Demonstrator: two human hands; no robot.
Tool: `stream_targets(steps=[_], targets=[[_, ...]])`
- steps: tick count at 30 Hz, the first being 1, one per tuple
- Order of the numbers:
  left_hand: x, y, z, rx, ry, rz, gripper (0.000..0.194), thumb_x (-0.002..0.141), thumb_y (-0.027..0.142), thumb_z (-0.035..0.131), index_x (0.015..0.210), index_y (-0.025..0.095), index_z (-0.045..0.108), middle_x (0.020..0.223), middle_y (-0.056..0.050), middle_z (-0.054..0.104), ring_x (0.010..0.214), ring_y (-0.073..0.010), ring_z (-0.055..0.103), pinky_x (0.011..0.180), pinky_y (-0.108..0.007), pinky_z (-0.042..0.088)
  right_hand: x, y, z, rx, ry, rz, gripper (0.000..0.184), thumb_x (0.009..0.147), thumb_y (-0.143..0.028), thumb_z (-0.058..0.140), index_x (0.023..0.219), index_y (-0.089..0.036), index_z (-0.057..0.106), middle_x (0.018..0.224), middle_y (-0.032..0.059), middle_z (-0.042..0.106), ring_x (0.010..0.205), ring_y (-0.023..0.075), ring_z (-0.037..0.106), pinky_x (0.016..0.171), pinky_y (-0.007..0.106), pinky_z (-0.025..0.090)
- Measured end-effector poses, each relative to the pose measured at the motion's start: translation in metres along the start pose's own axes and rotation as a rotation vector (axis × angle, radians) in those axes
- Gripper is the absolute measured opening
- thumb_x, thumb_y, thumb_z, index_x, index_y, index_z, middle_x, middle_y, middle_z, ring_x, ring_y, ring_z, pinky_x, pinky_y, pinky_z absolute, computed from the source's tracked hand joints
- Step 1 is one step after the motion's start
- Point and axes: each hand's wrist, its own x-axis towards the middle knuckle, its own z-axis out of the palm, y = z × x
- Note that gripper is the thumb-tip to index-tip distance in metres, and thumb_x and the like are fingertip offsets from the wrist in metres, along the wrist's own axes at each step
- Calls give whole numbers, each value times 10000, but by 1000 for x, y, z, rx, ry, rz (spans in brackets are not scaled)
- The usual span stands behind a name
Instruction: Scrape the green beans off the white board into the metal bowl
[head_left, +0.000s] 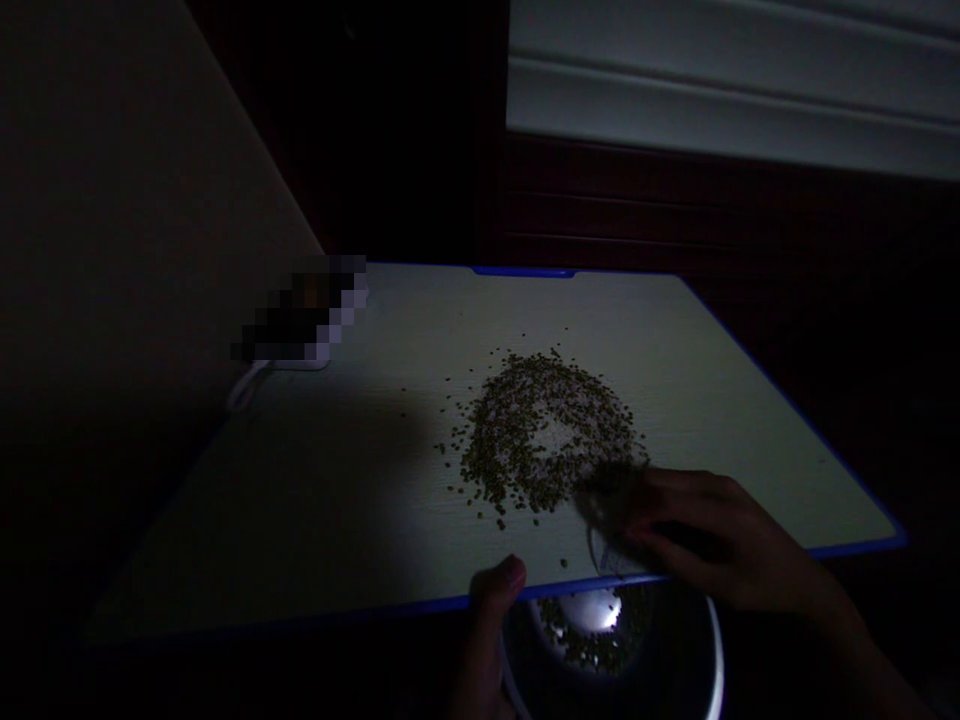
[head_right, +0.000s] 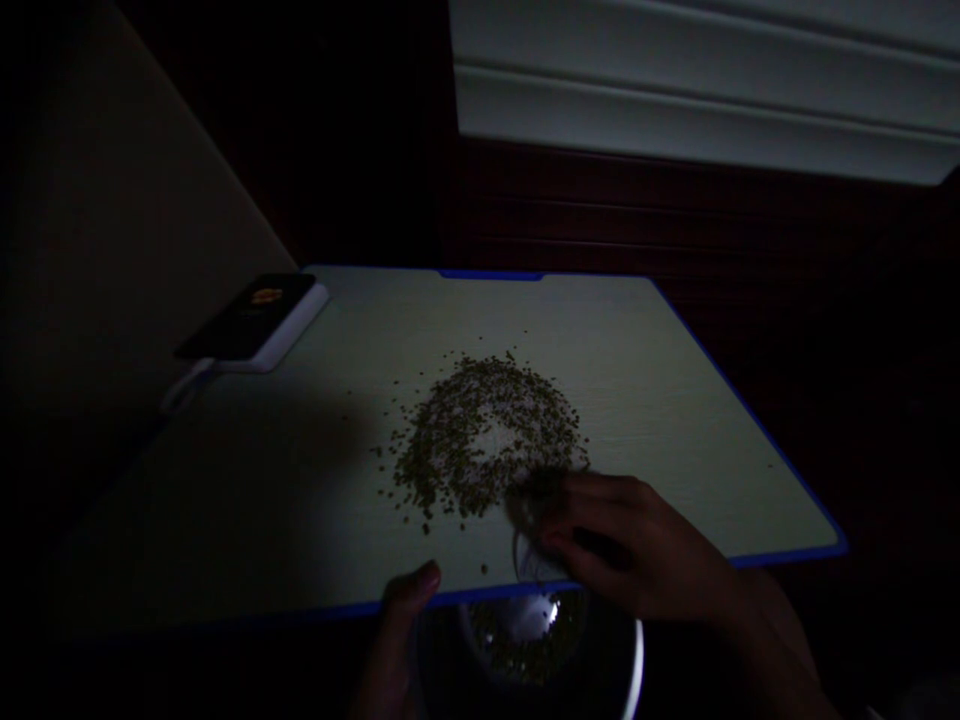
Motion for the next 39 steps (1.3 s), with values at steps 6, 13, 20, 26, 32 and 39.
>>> stream_targets(steps=[6,13,20,26,32,39], targets=[[7,-3,-8,-11,-94,-42,559,742,529,749,1168,171,699,1082,-100,767,1225,-337,601,1035,-422,456,1,-2,2,26,-3,-9,81,932,-149,595,981,-197,639,891,28,673,809,128,633,669,248,503],[2,0,-8,43,-35,-87,643,722,540,762,1246,180,666,1129,-103,753,1267,-356,565,1090,-450,402,1,-3,2,14,68,-22,96,938,-142,587,998,-199,635,880,35,684,788,134,641,656,255,513],[5,-3,-7,-42,-109,-56,699,722,513,768,1303,156,611,1152,-132,742,1221,-372,600,1113,-491,358,10,-9,8,-58,158,36,99,961,-173,576,1026,-197,647,915,51,702,814,137,668,685,242,532],[2,-3,-1,-56,-75,-35,527,747,455,771,1161,147,666,1074,-120,765,1164,-350,642,1072,-460,399,14,-15,21,-99,130,14,140,986,-223,555,1075,-199,661,980,77,714,868,172,675,724,288,548],[4,-3,-3,-82,-109,-46,604,729,444,788,1233,144,645,1074,-82,776,1206,-299,620,1049,-372,423,14,-14,22,-47,71,-22,192,989,-177,533,1145,-192,644,1053,93,705,962,190,655,798,321,537],[3,-1,-4,-49,-82,-39,621,745,463,768,1254,135,629,1073,-118,770,1174,-340,637,1060,-454,412,13,-12,20,-33,64,-79,195,995,-162,500,1142,-202,622,1075,87,708,973,200,650,778,332,527]])
